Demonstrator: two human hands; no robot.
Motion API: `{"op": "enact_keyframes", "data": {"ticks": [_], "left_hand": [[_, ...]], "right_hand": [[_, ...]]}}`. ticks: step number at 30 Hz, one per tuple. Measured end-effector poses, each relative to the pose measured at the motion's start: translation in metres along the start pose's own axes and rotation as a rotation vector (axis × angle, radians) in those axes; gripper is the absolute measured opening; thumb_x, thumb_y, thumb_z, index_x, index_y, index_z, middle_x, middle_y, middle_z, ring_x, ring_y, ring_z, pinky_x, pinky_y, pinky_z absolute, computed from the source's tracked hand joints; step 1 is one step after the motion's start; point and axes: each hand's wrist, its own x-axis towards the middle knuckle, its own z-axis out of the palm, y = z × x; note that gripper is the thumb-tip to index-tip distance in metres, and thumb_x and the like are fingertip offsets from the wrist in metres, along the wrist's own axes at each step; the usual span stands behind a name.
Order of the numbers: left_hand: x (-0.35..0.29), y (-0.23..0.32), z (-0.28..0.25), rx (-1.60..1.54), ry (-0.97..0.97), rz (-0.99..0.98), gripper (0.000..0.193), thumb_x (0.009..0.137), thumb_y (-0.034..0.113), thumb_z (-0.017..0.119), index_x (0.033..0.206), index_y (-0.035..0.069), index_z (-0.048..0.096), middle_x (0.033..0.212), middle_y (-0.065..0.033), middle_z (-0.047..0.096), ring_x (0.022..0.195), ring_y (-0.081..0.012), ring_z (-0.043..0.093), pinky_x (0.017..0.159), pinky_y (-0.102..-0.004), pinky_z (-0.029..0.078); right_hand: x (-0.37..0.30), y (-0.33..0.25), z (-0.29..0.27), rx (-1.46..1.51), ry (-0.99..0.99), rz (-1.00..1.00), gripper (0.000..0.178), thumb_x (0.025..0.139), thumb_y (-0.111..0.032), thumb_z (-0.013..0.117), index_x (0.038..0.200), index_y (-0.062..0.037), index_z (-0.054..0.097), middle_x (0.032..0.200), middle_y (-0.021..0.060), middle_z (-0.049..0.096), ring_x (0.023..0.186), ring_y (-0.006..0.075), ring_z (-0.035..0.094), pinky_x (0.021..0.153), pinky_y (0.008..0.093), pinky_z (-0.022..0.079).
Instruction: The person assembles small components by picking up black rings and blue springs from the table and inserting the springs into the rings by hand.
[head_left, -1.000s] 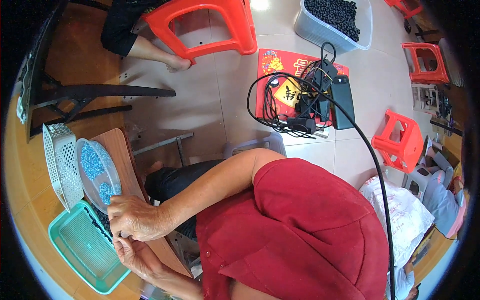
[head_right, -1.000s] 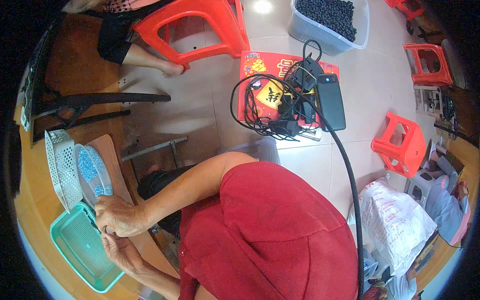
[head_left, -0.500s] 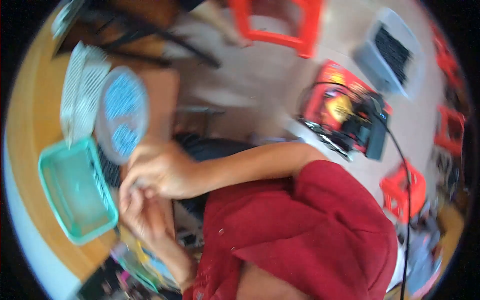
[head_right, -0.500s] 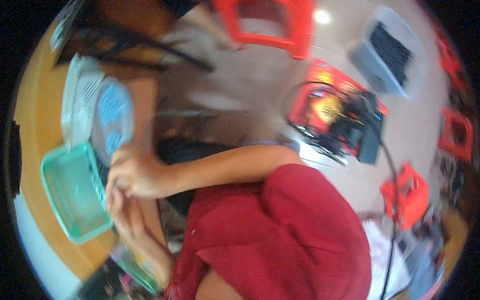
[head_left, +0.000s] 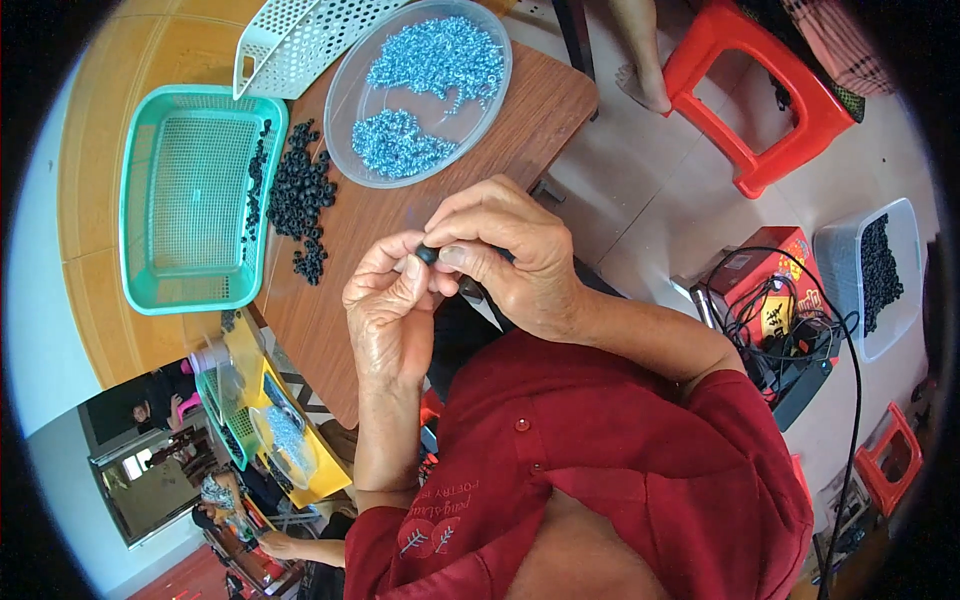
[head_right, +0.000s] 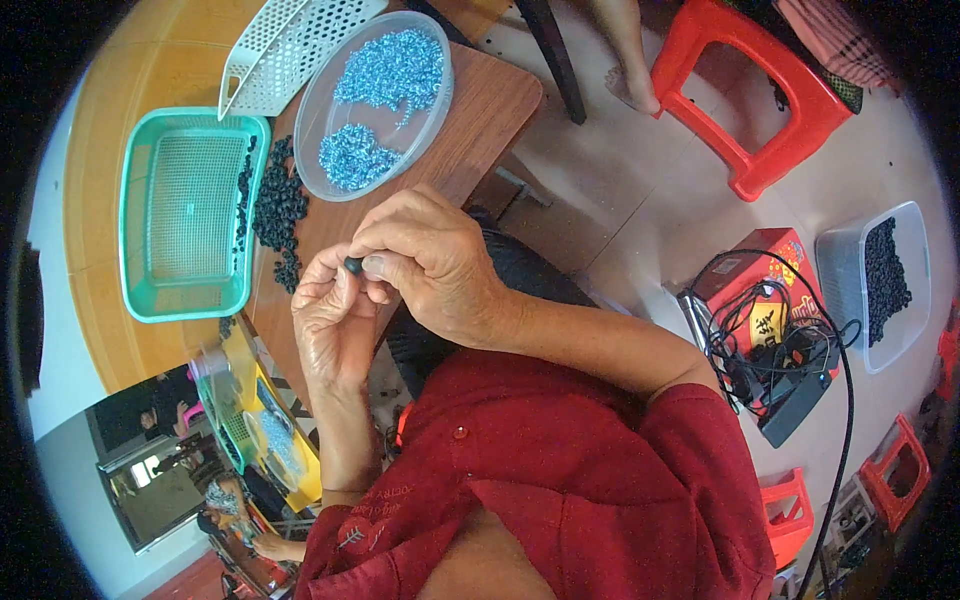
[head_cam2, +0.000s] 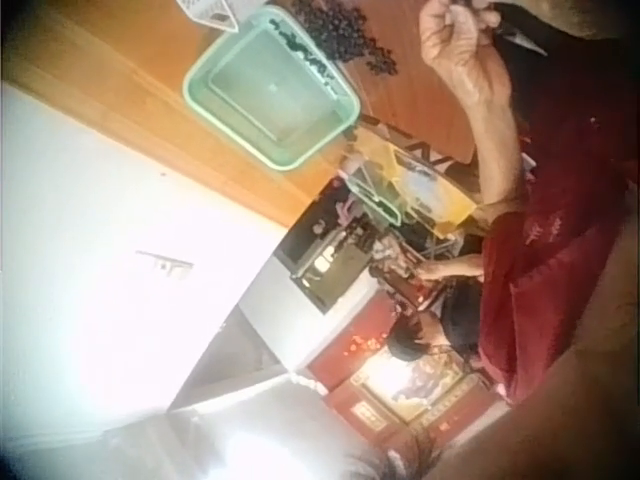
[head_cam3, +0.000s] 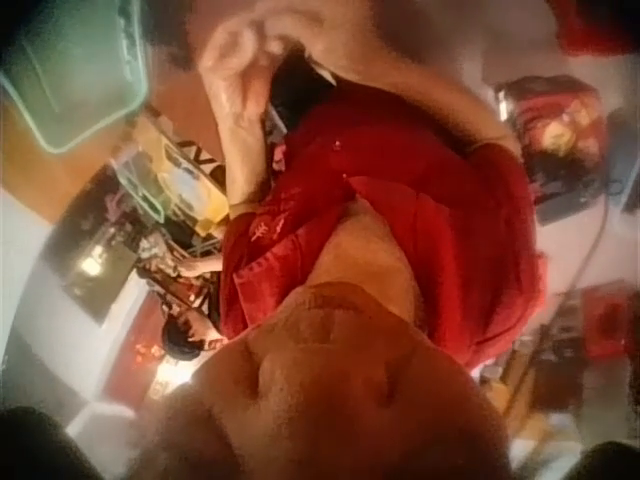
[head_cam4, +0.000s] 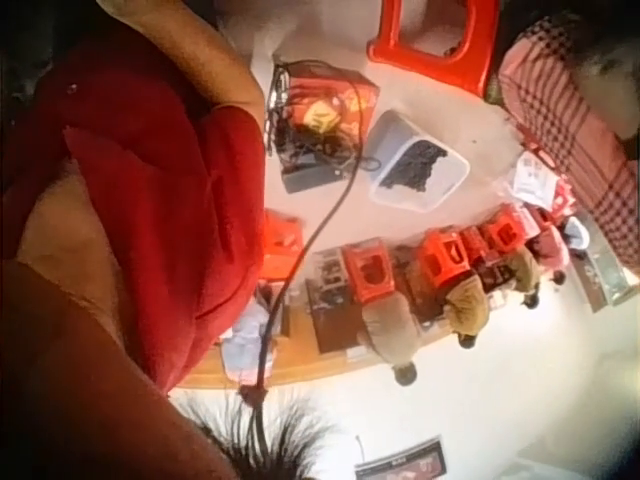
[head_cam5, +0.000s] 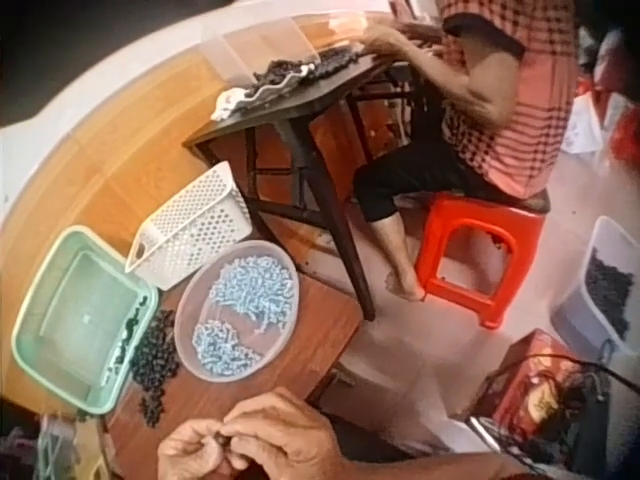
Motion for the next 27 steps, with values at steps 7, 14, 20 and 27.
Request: {"op": "enact_keyframes", "data": {"ticks": [7, 14, 20, 27], "left_hand": [[0.007, -0.003, -0.001, -0.032, -0.019, -0.017, 0.024, 0.083, 0.006, 0.065, 0.104, -0.004, 0.059, 0.083, -0.0115, 0.065, 0.067, -0.0184, 0.062, 0.065, -0.0264, 0.051], [0.005, 0.001, -0.013, 0.006, -0.006, 0.009, 0.028, 0.08, 0.008, 0.069, 0.102, -0.002, 0.054, 0.094, -0.007, 0.06, 0.088, -0.017, 0.058, 0.08, -0.0285, 0.049], [0.032, -0.007, -0.002, 0.007, -0.178, -0.104, 0.04, 0.084, 0.01, 0.065, 0.116, -0.006, 0.046, 0.109, -0.0097, 0.053, 0.098, -0.0157, 0.052, 0.088, -0.0273, 0.044], [0.031, -0.008, 0.005, 0.061, -0.179, -0.115, 0.033, 0.082, 0.008, 0.066, 0.108, -0.007, 0.052, 0.101, -0.0078, 0.056, 0.091, -0.0128, 0.054, 0.083, -0.0251, 0.045]], "right_hand": [[-0.002, 0.004, 0.002, -0.084, -0.004, 0.008, 0.014, 0.074, 0.002, 0.064, 0.087, -0.0016, 0.066, 0.091, 0.0093, 0.063, 0.085, 0.0203, 0.059, 0.075, 0.0301, 0.046], [-0.002, 0.016, 0.017, -0.073, 0.162, -0.226, 0.021, 0.065, -0.004, 0.063, 0.084, -0.0124, 0.066, 0.079, 0.004, 0.054, 0.078, 0.0254, 0.052, 0.069, 0.0366, 0.044], [-0.004, 0.031, 0.008, -0.116, 0.255, -0.164, 0.016, 0.059, -0.005, 0.067, 0.074, -0.0114, 0.063, 0.077, 0.0022, 0.053, 0.08, 0.025, 0.051, 0.068, 0.037, 0.043], [-0.006, 0.035, 0.007, -0.134, 0.283, -0.144, 0.013, 0.059, -0.006, 0.069, 0.071, -0.0092, 0.062, 0.079, 0.0032, 0.054, 0.081, 0.0255, 0.051, 0.067, 0.0368, 0.043]]}}
